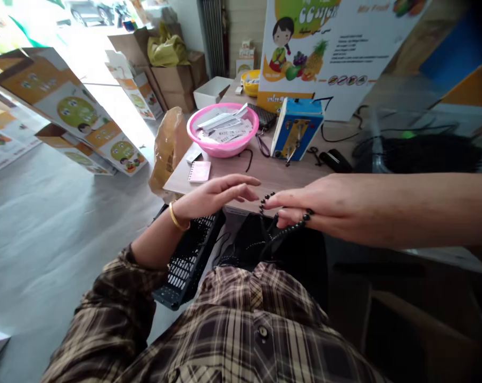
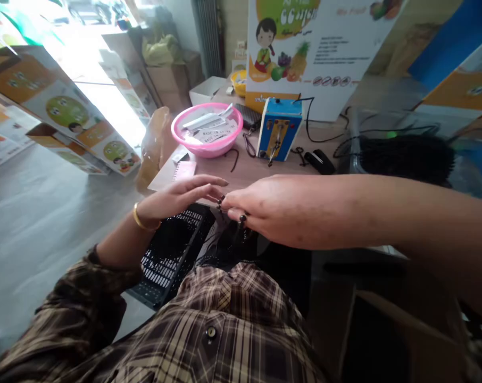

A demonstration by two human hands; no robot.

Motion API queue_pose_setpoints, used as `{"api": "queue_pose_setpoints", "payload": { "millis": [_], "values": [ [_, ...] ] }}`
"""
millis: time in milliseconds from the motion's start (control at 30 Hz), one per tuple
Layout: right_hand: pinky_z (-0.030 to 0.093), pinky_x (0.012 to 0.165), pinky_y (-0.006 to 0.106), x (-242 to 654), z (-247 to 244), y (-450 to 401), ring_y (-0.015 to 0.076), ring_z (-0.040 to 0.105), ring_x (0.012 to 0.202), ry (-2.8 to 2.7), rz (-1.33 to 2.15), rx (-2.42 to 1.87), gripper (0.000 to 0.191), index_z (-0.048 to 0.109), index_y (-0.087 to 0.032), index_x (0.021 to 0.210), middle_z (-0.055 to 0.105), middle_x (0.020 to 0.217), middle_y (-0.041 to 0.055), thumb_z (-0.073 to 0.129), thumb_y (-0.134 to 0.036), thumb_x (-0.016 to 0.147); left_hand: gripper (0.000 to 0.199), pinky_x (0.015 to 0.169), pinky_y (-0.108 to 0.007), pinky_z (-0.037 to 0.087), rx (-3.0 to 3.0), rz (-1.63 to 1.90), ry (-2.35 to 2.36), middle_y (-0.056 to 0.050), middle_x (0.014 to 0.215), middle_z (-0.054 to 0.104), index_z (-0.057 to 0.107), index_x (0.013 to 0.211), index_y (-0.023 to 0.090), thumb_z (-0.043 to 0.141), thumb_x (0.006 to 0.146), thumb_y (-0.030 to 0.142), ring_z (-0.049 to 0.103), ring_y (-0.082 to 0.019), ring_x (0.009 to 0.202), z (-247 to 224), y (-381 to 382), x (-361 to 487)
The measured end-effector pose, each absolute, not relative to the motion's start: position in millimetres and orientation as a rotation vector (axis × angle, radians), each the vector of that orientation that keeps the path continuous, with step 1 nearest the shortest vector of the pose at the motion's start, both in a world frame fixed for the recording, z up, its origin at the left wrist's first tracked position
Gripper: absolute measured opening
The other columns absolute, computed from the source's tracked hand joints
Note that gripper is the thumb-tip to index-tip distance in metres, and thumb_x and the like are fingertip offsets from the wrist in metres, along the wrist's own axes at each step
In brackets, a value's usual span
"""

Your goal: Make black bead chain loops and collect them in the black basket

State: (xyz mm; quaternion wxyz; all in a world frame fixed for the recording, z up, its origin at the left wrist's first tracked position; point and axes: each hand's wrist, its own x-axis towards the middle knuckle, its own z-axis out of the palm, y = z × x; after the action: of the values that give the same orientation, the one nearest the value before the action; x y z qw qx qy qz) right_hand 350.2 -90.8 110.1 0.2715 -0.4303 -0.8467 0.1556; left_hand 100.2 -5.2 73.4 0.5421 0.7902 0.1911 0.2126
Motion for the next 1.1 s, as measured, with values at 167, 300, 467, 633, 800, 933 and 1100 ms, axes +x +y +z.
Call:
{"api": "queue_pose_setpoints", "payload": {
  "millis": [167,300,467,633,800,933,1100],
  "values": [
    [0.050,0.062,0.024,394,153,-93,0.0101,0.062,0.066,-2.240,0.638,-1.294,0.051,0.075,-0.022,0.088,0.066,0.078,-0.0011,0.052,-0.067,0.098,0.049,0.092,-0.032,0.055,1.694,0.362,0.161,-0.012,0.102,0.073,0.062,0.125,0.014,0.046,0.101,0.054,0.070,-0.019,0.099,79,-28,140],
    [0.040,0.048,0.022,450,169,-103,0.0068,0.051,0.051,-2.187,0.821,-1.531,0.056,0.070,-0.021,0.073,0.056,0.061,-0.0025,0.061,-0.074,0.088,0.043,0.066,-0.025,0.053,1.658,0.216,0.240,-0.004,0.069,0.061,0.062,0.084,0.015,0.043,0.103,0.049,0.060,-0.012,0.063,90,-38,152],
    [0.037,0.046,0.023,472,166,-109,0.0090,0.052,0.051,-2.219,1.002,-1.553,0.043,0.071,-0.023,0.082,0.059,0.065,-0.0008,0.064,-0.064,0.092,0.037,0.102,-0.037,0.049,1.654,0.467,0.282,-0.013,0.116,0.066,0.061,0.115,0.017,0.044,0.103,0.047,0.062,-0.021,0.110,69,-44,194],
    [0.036,0.053,0.024,465,148,-109,0.0134,0.055,0.061,-2.322,0.864,-1.570,0.018,0.067,-0.019,0.090,0.064,0.078,0.0014,0.057,-0.033,0.096,0.048,0.077,-0.030,0.053,1.446,0.162,0.098,-0.001,0.069,0.054,0.054,0.080,0.018,0.035,0.103,0.055,0.059,-0.015,0.072,57,-56,238],
    [0.039,0.061,0.025,510,137,-137,0.0158,0.059,0.070,-2.244,1.264,-1.573,0.029,0.066,-0.020,0.099,0.065,0.085,0.0016,0.047,-0.041,0.104,0.054,0.070,-0.028,0.049,1.580,-0.151,0.352,0.001,0.062,0.047,0.051,0.069,0.018,0.030,0.105,0.053,0.053,-0.013,0.065,38,-33,212],
    [0.039,0.066,0.026,504,92,-151,0.0173,0.062,0.078,-2.171,1.354,-1.609,0.025,0.067,-0.019,0.105,0.067,0.092,0.0024,0.048,-0.035,0.105,0.043,0.100,-0.041,0.047,1.915,-0.409,0.354,-0.012,0.113,0.069,0.066,0.116,0.016,0.048,0.099,0.051,0.063,-0.024,0.104,13,-33,220],
    [0.043,0.078,0.030,470,28,-140,0.0234,0.064,0.093,-2.210,1.134,-1.709,0.010,0.066,-0.012,0.102,0.067,0.106,0.0112,0.057,-0.016,0.098,0.060,0.103,-0.038,0.047,1.726,0.011,0.461,-0.011,0.121,0.065,0.041,0.149,0.019,0.037,0.102,0.055,0.059,-0.023,0.114,1,-52,289]
  ]
}}
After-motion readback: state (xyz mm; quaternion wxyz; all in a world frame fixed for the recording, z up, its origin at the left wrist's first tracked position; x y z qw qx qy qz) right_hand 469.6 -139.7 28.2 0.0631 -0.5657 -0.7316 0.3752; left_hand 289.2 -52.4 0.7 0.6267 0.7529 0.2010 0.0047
